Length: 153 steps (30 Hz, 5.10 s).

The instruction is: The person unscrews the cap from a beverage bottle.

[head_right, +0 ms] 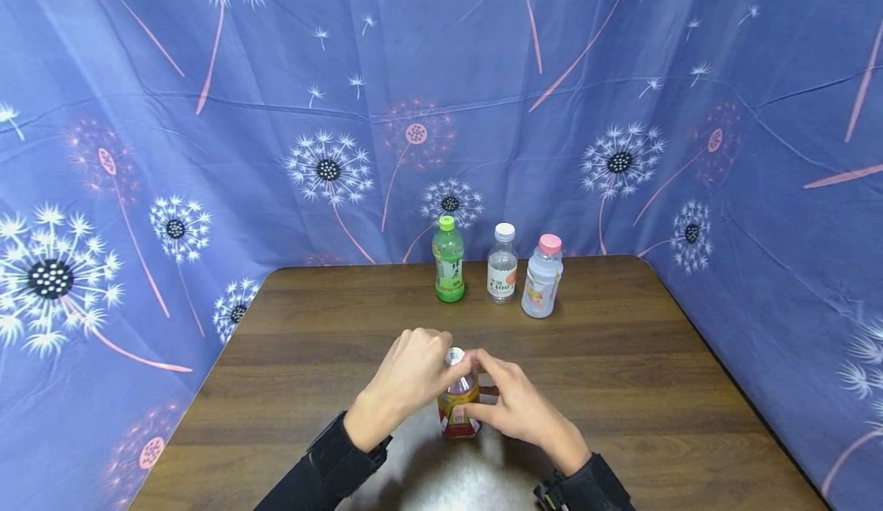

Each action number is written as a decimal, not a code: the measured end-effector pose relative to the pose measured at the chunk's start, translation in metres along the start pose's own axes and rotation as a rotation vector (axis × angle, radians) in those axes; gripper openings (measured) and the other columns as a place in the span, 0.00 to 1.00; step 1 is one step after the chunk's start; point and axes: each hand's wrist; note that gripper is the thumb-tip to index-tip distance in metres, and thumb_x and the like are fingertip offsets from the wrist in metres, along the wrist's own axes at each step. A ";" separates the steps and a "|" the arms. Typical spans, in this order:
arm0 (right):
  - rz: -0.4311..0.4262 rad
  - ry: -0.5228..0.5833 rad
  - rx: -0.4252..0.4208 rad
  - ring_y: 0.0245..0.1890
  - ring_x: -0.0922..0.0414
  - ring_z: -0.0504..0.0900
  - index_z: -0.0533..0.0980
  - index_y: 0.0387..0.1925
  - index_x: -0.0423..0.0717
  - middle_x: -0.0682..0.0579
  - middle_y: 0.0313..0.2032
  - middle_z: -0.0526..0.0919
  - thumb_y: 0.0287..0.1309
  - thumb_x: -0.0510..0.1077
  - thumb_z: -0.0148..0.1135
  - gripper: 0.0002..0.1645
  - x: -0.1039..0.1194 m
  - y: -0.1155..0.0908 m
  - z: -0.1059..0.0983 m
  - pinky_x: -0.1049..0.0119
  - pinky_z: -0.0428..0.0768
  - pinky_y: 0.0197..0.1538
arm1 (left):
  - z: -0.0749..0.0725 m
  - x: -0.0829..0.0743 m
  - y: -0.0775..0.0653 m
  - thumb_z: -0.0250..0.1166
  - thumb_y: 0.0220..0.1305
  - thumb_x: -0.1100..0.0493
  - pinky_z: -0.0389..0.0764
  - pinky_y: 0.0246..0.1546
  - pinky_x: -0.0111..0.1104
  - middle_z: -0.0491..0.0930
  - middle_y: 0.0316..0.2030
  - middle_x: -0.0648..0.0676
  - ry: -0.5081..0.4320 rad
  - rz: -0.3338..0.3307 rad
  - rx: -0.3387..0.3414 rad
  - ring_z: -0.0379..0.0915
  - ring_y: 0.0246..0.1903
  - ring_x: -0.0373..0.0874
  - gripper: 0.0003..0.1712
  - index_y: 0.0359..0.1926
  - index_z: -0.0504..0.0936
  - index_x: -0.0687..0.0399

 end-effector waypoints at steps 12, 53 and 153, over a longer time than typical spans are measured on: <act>0.062 -0.032 0.054 0.46 0.62 0.79 0.62 0.60 0.63 0.62 0.50 0.77 0.50 0.57 0.67 0.37 -0.003 0.000 -0.002 0.64 0.82 0.39 | -0.002 0.007 0.000 0.60 0.61 0.44 0.57 0.09 0.20 0.64 0.14 0.40 -0.141 0.020 0.092 0.59 0.12 0.29 0.20 0.17 0.69 0.45; 0.041 0.017 0.022 0.44 0.58 0.83 0.63 0.60 0.59 0.59 0.49 0.81 0.47 0.44 0.71 0.39 0.016 0.004 -0.007 0.57 0.82 0.42 | 0.007 0.009 0.002 0.58 0.58 0.36 0.51 0.07 0.24 0.56 0.11 0.40 0.029 0.054 -0.021 0.51 0.09 0.32 0.27 0.13 0.64 0.44; 0.028 0.051 0.059 0.41 0.62 0.83 0.63 0.60 0.56 0.60 0.43 0.84 0.48 0.42 0.71 0.38 0.029 0.012 -0.016 0.57 0.82 0.42 | 0.006 0.023 0.002 0.56 0.66 0.47 0.57 0.14 0.15 0.61 0.21 0.40 -0.235 0.245 0.084 0.56 0.17 0.28 0.13 0.29 0.68 0.47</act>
Point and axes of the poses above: each hand's wrist, its own y-axis towards the middle knuckle, its own z-axis out of the palm, x = y × z
